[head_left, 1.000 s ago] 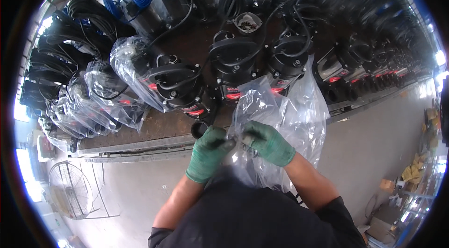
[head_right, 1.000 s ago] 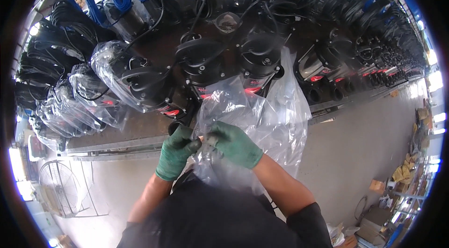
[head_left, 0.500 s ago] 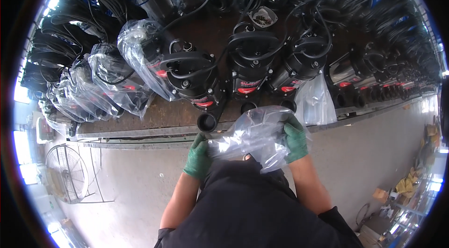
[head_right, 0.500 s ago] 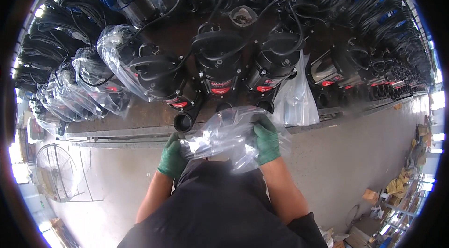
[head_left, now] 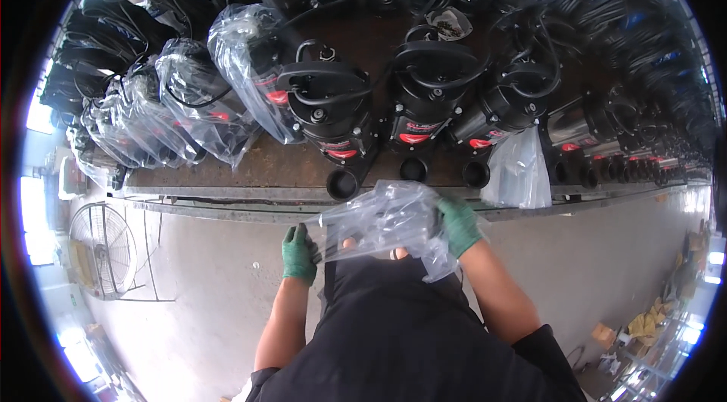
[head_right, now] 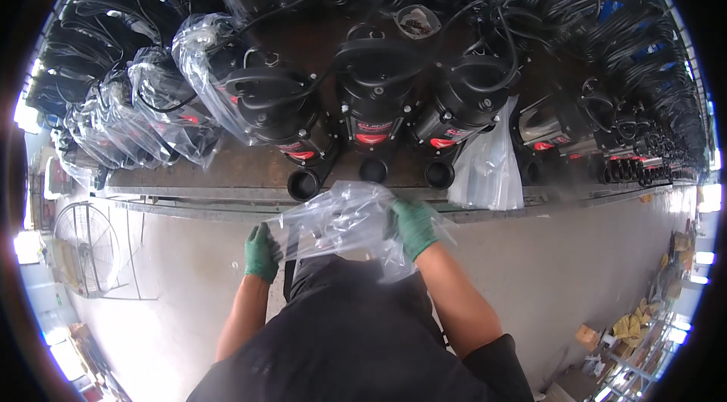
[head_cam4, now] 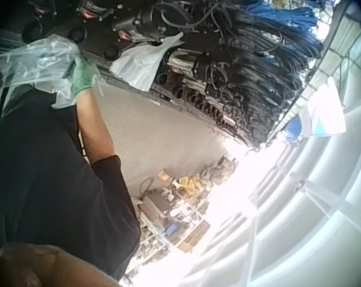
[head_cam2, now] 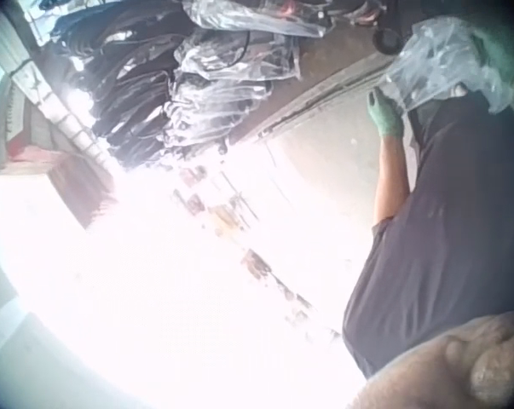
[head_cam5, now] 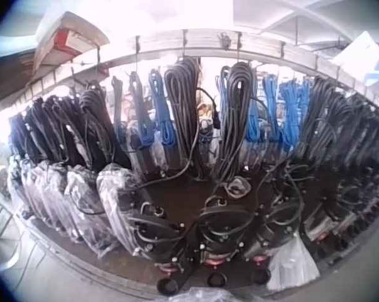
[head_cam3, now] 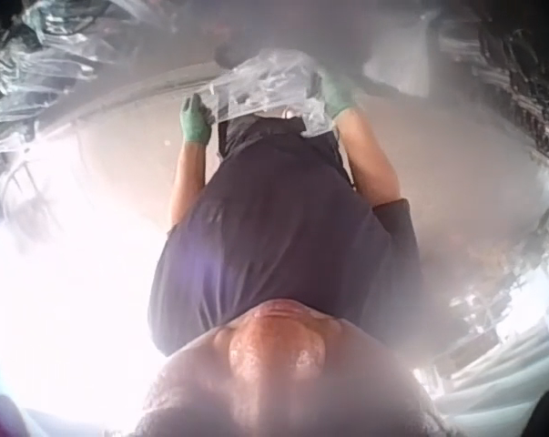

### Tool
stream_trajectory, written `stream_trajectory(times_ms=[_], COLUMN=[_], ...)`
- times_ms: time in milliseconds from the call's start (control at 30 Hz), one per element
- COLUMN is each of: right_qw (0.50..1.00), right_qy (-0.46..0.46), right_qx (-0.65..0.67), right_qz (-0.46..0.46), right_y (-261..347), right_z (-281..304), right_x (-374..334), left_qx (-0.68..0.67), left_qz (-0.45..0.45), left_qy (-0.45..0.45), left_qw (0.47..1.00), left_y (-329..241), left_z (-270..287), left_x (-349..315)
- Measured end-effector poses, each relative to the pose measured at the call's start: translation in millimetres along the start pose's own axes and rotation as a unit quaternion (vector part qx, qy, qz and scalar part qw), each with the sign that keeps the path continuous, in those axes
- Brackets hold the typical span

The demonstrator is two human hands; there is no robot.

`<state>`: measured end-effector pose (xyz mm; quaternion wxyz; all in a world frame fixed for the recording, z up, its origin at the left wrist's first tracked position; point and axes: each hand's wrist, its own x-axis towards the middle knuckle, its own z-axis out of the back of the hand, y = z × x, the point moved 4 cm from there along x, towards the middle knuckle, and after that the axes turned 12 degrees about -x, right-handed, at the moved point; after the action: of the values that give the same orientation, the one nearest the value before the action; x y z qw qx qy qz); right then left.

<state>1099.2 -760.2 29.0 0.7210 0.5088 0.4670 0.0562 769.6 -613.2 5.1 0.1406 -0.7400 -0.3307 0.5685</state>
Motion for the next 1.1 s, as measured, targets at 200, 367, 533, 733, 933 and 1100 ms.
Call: stream_trajectory(times_ms=[200, 367, 533, 733, 933, 1100], right_qw=[0.945, 0.647, 0.492, 0.406, 0.422, 0.394], right_qy=[0.178, 0.104, -0.141, -0.083, -0.049, -0.014], right_qx=[-0.274, -0.725, -0.52, -0.695, -0.691, -0.711], right_qz=[-0.028, 0.213, 0.684, 0.588, 0.585, 0.583], right_y=[-7, 82, 254, 331, 330, 370], right_z=[-34, -47, -106, -190, -211, -261], right_x=[13, -21, -113, -70, -33, 6], left_qx=[0.332, 0.385, 0.529, 0.666, 0.689, 0.71], left_qz=[-0.059, -0.051, -0.142, -0.189, -0.163, -0.112], left_qy=[0.191, 0.04, 0.042, 0.115, 0.119, 0.133], left_qw=[0.922, 0.921, 0.835, 0.712, 0.696, 0.682], left_y=[-25, -12, -22, -29, -52, -67], left_z=[10, 51, 40, 7, -32, -75], left_x=[-41, -9, 32, 86, 105, 147])
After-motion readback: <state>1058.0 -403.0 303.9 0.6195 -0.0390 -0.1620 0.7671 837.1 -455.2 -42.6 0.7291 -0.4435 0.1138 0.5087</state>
